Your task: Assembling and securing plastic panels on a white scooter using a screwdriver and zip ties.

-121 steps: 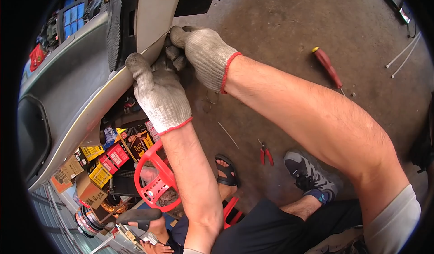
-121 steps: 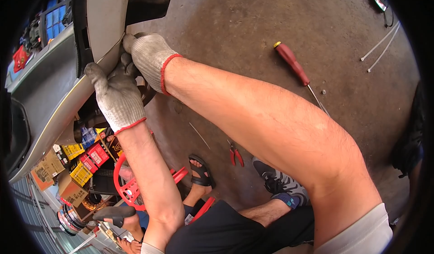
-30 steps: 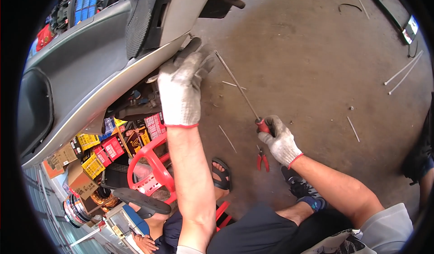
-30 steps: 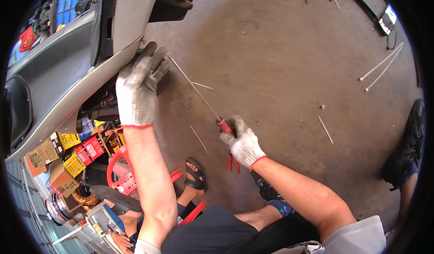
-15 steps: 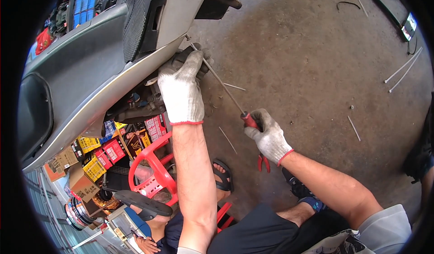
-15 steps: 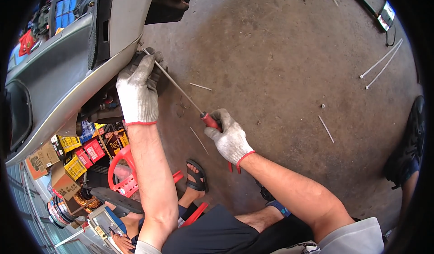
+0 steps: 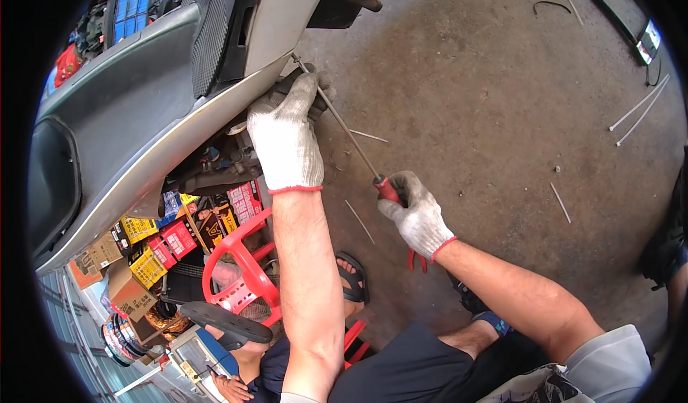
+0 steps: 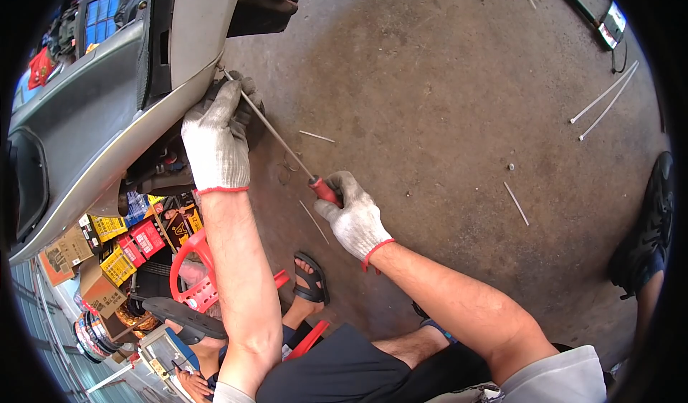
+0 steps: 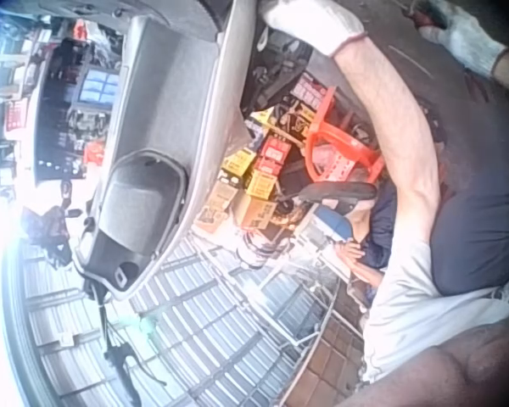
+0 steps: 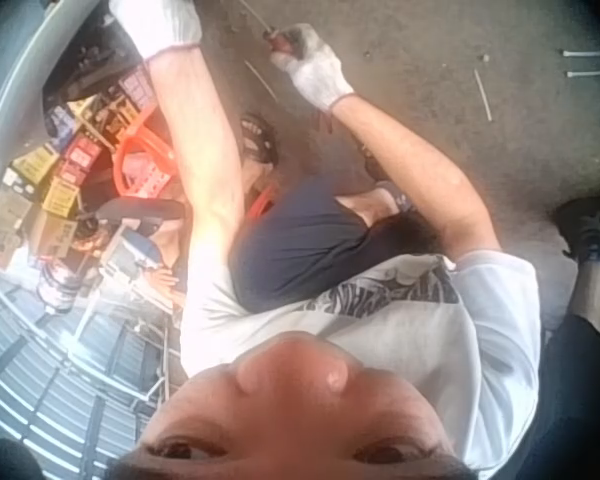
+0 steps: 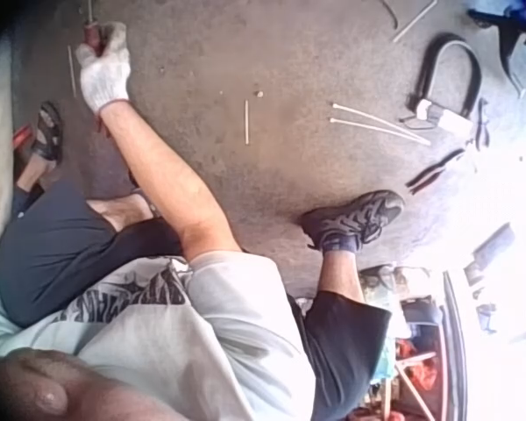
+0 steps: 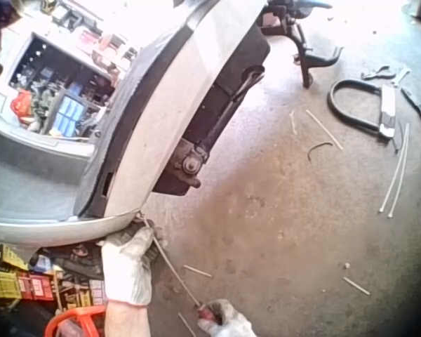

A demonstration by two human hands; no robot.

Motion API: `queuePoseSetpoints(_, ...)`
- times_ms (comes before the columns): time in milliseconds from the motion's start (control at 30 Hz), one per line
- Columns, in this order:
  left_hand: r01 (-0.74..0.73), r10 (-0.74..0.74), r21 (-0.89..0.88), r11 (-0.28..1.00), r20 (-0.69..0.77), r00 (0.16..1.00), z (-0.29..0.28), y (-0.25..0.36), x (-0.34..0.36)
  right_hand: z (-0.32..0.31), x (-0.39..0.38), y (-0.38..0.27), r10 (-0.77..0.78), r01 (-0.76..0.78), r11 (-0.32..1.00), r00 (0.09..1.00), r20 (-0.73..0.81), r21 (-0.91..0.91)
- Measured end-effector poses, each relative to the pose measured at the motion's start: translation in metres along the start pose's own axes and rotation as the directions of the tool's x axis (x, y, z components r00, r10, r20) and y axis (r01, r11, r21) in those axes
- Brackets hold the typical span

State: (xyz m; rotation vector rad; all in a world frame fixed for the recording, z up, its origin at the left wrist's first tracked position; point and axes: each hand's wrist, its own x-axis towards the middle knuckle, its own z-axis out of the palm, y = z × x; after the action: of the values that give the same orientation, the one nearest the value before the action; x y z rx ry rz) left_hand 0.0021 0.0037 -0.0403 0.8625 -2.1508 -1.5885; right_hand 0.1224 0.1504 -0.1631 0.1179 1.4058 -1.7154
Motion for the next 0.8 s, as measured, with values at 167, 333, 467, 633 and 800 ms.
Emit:
queuePoseSetpoints(167,-0.028,0.025,-0.105,0.994,-0.03,0.999,0.004,-0.002,0.0,0.008,0.004,-0.004,0.052,-0.055,0.998,0.994,-0.101,-0.029)
queuePoseSetpoints(333,-0.053,0.052,-0.037,0.998,-0.017,0.998,0.004,-0.005,0.002,0.013,0.012,-0.001,0.103,-0.098,0.994,0.989,-0.104,0.049)
queuePoseSetpoints(467,-0.06,0.059,-0.072,0.996,-0.021,0.998,0.003,-0.006,0.002,0.008,0.015,0.006,0.107,-0.09,0.984,0.989,-0.102,0.155)
queuePoseSetpoints(633,-0.059,0.055,-0.113,0.992,-0.037,0.998,0.006,-0.006,0.003,-0.004,0.009,0.012,0.086,-0.072,0.979,0.994,-0.064,0.193)
queuePoseSetpoints(800,-0.078,0.072,-0.134,0.988,-0.052,0.996,0.008,-0.007,0.003,-0.024,0.006,0.008,0.149,-0.157,0.921,0.988,0.052,0.356)
